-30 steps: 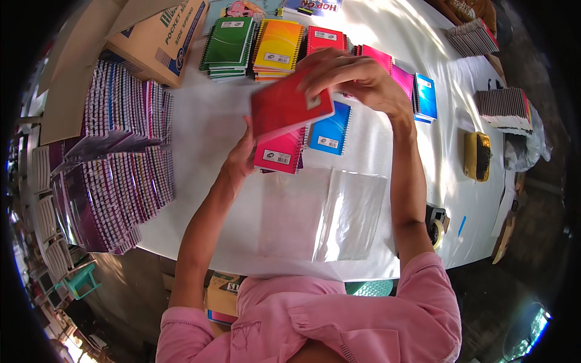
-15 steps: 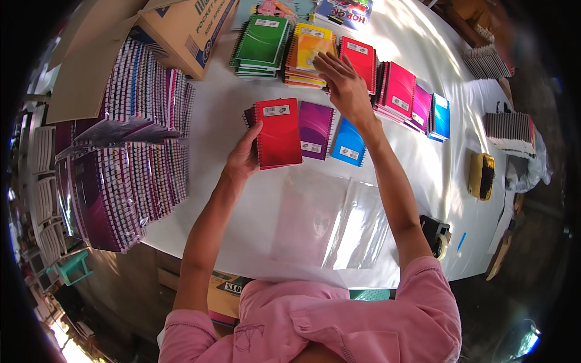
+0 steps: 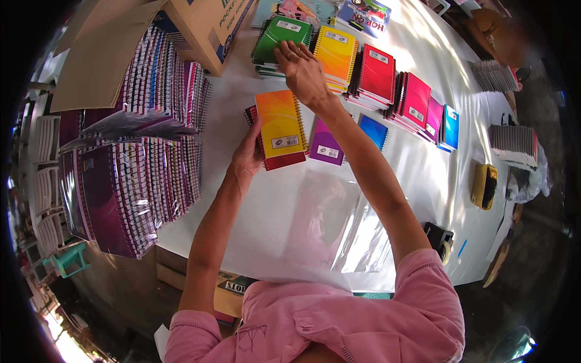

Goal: The person repeatedly picks up stacks of colorful spiral-bound notebooks, places them into clear plastic sleeves, and seals them using a tape dispenser. The person then sets the packaged notebooks aside and repeats the process with new stacks.

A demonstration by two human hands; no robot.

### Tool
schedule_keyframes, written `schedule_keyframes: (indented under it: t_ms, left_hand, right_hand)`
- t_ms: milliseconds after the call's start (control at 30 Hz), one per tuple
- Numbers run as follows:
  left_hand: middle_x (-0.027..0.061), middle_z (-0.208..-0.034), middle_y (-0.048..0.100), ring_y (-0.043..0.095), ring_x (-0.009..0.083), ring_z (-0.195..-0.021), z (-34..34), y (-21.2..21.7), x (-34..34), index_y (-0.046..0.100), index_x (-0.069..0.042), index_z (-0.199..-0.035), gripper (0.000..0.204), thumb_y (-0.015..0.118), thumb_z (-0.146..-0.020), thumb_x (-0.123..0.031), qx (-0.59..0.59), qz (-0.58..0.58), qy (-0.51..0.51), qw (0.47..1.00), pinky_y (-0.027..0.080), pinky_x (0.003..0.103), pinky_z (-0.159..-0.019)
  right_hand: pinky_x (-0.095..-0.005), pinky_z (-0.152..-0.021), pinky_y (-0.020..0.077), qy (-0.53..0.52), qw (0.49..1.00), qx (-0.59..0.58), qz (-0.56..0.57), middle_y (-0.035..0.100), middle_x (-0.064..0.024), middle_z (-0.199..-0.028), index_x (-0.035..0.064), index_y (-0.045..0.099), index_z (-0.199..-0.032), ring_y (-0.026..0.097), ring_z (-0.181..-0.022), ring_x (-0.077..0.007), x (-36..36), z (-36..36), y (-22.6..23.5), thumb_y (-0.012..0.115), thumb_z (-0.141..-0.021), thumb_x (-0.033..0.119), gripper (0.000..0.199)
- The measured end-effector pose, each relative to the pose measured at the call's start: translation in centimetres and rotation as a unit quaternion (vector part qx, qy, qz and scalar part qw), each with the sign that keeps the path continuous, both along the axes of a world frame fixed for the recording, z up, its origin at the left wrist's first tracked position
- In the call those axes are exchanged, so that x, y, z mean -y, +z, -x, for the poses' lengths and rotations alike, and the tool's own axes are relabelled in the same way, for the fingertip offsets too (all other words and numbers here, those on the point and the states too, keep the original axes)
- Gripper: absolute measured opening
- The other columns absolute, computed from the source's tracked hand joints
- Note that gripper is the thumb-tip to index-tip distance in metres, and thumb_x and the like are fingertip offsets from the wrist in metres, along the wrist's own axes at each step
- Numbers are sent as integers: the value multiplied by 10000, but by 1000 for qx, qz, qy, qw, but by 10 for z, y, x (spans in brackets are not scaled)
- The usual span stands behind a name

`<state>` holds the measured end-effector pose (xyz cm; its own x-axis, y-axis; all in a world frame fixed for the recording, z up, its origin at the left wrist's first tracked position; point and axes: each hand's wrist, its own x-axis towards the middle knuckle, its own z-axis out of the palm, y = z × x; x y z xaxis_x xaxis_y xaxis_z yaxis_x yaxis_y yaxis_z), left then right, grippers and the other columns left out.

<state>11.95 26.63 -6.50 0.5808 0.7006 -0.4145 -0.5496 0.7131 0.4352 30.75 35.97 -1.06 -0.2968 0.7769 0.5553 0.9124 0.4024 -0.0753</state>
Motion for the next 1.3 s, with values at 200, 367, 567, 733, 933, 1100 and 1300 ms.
schedule_keyframes:
  t_ms: [200,367,567,733,933,1100,1300]
  left_hand:
    - [115,-1333,508,504,214,-1226,9,-5,-1,374,-56,-1399,829,467,-856,-676,118,-52,19,991,484,405,-970]
    - [126,-1255,566,599,244,-1094,24,-8,-4,430,-31,-1346,607,623,-901,-396,116,-3,58,992,518,410,-934]
    - [122,-1282,541,538,250,-1177,24,-5,-12,442,-32,-1331,550,685,-875,-220,75,15,54,996,461,421,-1004]
    - [120,-1343,488,464,250,-1255,20,-5,-14,406,-42,-1367,595,691,-876,-220,71,26,36,996,395,435,-1062]
    - [122,-1323,504,496,263,-1222,6,-2,-12,401,-47,-1375,639,714,-860,-258,194,46,-30,979,417,452,-1038]
    - [134,-1302,531,549,282,-1173,-6,3,-5,391,-47,-1381,638,700,-869,-268,100,78,-46,991,451,466,-1011]
    - [116,-1329,514,519,272,-1210,-25,-2,-5,389,-59,-1386,684,704,-857,-358,137,81,-93,983,440,476,-1022]
  right_hand:
    - [-426,-1033,438,152,980,-94,88,642,-108,-1162,33,665,-1029,599,-1114,-273,97,8,42,641,-701,14,330]
    - [-416,-1058,414,213,950,-124,191,659,-79,-1175,84,690,-1068,586,-1155,-272,91,3,37,700,-788,115,281]
    - [-413,-1022,448,10,1000,27,-2,649,-90,-1194,79,647,-1146,581,-1164,-277,11,-12,6,673,-792,137,360]
    - [-416,-988,471,45,998,-44,4,664,-93,-1118,59,648,-1088,617,-1087,-279,39,-22,34,666,-736,67,352]
    - [-419,-1004,454,208,971,-74,90,670,-79,-1014,40,640,-1048,624,-1036,-272,128,-12,47,653,-750,58,299]
    - [-435,-1036,426,-58,994,-93,-6,668,-93,-1092,32,668,-1001,601,-1113,-270,76,-56,27,636,-764,30,239]
    - [-400,-976,477,-64,997,-44,4,659,-124,-1150,26,666,-1000,624,-1085,-305,70,-88,3,638,-768,28,234]
